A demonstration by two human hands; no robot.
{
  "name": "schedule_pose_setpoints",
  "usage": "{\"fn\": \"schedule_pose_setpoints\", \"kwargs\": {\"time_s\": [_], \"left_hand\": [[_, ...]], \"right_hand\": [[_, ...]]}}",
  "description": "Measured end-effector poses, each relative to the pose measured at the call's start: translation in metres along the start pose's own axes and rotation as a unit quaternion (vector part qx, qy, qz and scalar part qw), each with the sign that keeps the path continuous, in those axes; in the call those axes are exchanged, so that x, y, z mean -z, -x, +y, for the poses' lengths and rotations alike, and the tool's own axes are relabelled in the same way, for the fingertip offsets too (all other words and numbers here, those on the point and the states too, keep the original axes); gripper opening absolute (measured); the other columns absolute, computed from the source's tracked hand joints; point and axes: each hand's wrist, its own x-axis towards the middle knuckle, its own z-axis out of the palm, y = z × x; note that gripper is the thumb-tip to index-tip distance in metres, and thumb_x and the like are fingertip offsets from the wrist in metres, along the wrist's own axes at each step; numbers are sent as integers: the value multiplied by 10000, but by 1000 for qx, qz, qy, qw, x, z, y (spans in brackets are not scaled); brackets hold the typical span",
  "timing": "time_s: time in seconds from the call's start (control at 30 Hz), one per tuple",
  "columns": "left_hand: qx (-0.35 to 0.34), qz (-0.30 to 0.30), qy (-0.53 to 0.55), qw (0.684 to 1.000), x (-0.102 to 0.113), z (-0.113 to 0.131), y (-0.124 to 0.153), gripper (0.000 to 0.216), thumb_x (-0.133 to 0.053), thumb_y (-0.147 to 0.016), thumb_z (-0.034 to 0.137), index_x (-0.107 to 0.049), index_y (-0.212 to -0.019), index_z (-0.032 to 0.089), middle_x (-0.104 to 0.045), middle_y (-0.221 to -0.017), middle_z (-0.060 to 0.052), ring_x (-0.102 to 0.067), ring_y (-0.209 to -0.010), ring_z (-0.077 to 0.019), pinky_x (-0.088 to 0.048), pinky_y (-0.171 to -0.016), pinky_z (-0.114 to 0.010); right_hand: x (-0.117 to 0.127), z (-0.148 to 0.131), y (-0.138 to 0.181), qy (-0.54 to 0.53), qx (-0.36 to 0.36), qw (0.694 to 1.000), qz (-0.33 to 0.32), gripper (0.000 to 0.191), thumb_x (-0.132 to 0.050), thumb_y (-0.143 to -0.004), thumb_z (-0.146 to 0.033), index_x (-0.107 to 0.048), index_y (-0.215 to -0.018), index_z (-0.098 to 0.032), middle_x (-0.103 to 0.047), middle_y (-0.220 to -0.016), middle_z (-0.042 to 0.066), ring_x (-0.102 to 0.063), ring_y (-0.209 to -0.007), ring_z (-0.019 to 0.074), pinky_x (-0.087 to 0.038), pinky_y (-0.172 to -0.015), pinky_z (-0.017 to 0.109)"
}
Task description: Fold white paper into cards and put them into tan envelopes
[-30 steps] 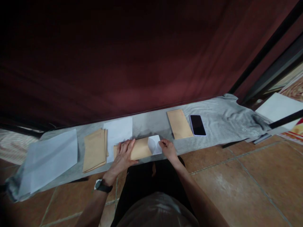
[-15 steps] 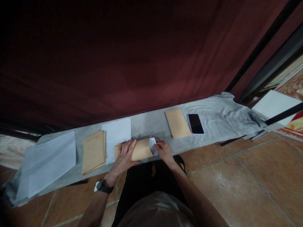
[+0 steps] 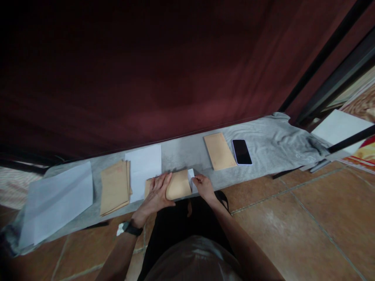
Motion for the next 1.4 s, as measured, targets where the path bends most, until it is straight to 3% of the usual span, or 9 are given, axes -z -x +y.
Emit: {"fn": "schedule_pose_setpoints", "kwargs": {"time_s": [0.2,0.43,0.87,1.07,1.4], "left_hand": [[-4,-52,41,998,1,9,-12,1319,-865,-613,494,-22,-1604,280,-213,-1637,-182,-160,-1527,-365,-4,-1208,-608],[-27,-9,29,999,7,13,-19,1271,-843,-630,487,-52,-1603,279,-381,-1531,-151,-314,-1461,-359,-58,-1213,-603],[-54,24,6,998,2,23,-22,1277,-871,-630,458,-62,-1603,288,-374,-1536,-148,-316,-1455,-365,-81,-1211,-603],[-57,10,0,998,3,28,-25,1276,-873,-632,470,-66,-1604,292,-362,-1547,-156,-302,-1464,-370,-81,-1210,-616],[-61,8,0,998,1,30,-27,1240,-856,-659,465,-72,-1603,285,-347,-1567,-158,-287,-1476,-368,-71,-1209,-623]], "right_hand": [[0,3,2,-15,-7,1000,-14,316,-535,-816,-462,-695,-707,-212,-644,-652,6,-575,-640,180,-427,-603,286],[5,-1,4,-21,-15,999,-41,350,-512,-807,-469,-704,-679,-207,-625,-618,-21,-565,-621,159,-415,-586,257],[1,0,6,-15,-14,998,-53,308,-516,-816,-365,-731,-673,-196,-691,-641,0,-599,-622,166,-466,-620,266],[2,-1,5,-9,-18,999,-40,259,-529,-791,-333,-723,-669,-212,-701,-662,6,-632,-655,182,-457,-617,265],[0,-2,12,-22,-28,999,-13,287,-503,-793,-378,-689,-659,-204,-647,-606,0,-603,-617,170,-442,-569,251]]}}
